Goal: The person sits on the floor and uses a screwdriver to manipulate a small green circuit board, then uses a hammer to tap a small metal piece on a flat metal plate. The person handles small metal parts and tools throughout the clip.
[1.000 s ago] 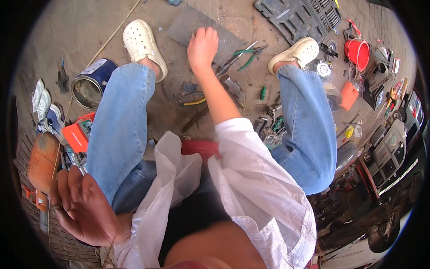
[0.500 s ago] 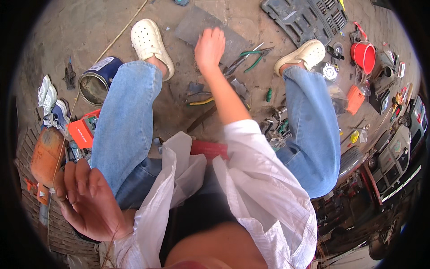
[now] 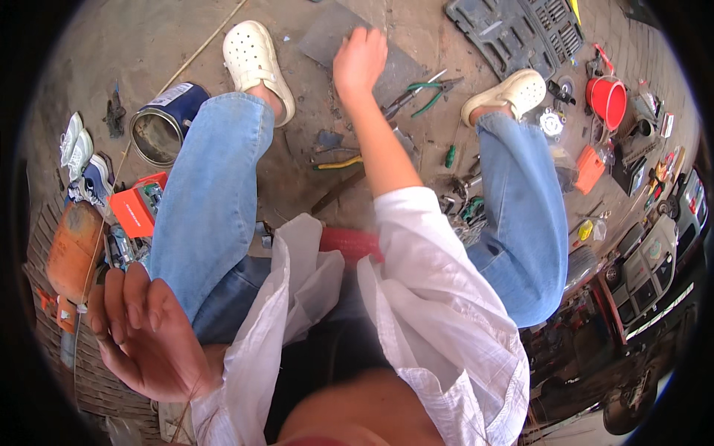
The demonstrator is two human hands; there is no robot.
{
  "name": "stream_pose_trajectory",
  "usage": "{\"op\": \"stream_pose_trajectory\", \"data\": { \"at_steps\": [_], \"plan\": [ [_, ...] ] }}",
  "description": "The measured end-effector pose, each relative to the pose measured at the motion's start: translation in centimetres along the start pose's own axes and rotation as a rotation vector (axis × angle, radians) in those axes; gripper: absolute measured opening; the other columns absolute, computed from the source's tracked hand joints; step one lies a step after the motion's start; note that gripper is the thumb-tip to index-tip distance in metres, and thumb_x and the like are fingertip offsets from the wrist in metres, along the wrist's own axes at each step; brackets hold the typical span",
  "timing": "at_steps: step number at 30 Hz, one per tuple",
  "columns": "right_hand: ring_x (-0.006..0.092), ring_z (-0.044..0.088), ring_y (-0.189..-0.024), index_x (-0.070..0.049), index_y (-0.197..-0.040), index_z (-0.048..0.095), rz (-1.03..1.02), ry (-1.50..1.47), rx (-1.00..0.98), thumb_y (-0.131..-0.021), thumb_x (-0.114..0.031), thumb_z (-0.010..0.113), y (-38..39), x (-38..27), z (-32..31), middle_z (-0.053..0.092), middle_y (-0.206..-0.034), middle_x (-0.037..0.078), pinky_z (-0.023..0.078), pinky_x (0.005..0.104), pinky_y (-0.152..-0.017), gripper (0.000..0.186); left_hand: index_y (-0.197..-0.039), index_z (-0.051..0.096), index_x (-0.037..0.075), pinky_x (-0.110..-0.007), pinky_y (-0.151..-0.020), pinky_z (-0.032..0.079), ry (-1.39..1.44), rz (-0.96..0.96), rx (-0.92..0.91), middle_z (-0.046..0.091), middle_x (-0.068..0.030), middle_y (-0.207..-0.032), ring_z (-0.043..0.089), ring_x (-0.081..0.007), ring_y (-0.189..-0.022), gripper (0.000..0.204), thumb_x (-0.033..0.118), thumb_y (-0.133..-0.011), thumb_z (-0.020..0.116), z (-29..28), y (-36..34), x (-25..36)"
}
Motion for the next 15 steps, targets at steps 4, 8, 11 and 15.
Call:
{"op": "stream_pose_trajectory", "data": {
  "at_steps": [4, 8, 11, 15],
  "plan": [
    [0.0331, 0.049, -0.087, -0.001, -0.081, 0.053, 0.005, 0.011, -0.073, -0.071, -0.007, 0.066, 3.6, 1.0, -0.5, 0.050, -0.088, 0.015, 0.041, 0.0416, -0.077, 0.017, -0.082, 0.043, 0.011, -0.027, -0.062, 0.028, -0.013, -0.026, -0.029, 0.035, 0.0007, -0.074, 0.034, -0.0119, -0.071, 0.026, 0.001, -0.075, 0.066, -0.2, -0.5, -0.4],
    [0.0329, 0.050, -0.088, -0.002, -0.081, 0.053, -0.023, 0.000, 0.004, -0.071, -0.009, 0.065, 0.8, 0.2, 0.3, 0.051, -0.088, 0.015, 0.041, 0.0415, -0.077, 0.017, -0.081, 0.042, 0.012, -0.027, -0.062, 0.028, -0.021, -0.037, 0.025, 0.035, 0.0010, -0.073, 0.034, -0.0118, -0.071, 0.027, 0.001, -0.074, 0.066, -0.7, 0.1, -0.1],
    [0.0328, 0.050, -0.087, -0.002, -0.081, 0.053, 0.023, 0.023, -0.016, -0.072, -0.009, 0.065, 2.2, 0.6, 0.0, 0.051, -0.087, 0.015, 0.041, 0.0414, -0.076, 0.017, -0.080, 0.042, 0.012, -0.027, -0.062, 0.028, -0.028, -0.019, 0.008, 0.035, 0.0009, -0.073, 0.034, -0.0118, -0.071, 0.028, 0.001, -0.074, 0.066, 0.4, -0.2, -0.3],
    [0.0329, 0.050, -0.086, -0.002, -0.081, 0.054, 0.002, -0.006, -0.058, -0.071, -0.008, 0.064, 3.7, 0.4, -0.6, 0.051, -0.087, 0.015, 0.041, 0.0418, -0.076, 0.016, -0.080, 0.042, 0.012, -0.027, -0.062, 0.028, -0.025, -0.014, -0.001, 0.035, 0.0007, -0.072, 0.034, -0.0120, -0.071, 0.028, 0.000, -0.074, 0.067, 0.3, 0.1, -0.6]
  ]
}}
Point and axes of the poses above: each hand's wrist, its own y-axis away from the middle knuckle, its own z-axis out of the palm, x = y × z, the point moved 5 cm from there along -y, towards the middle knuckle
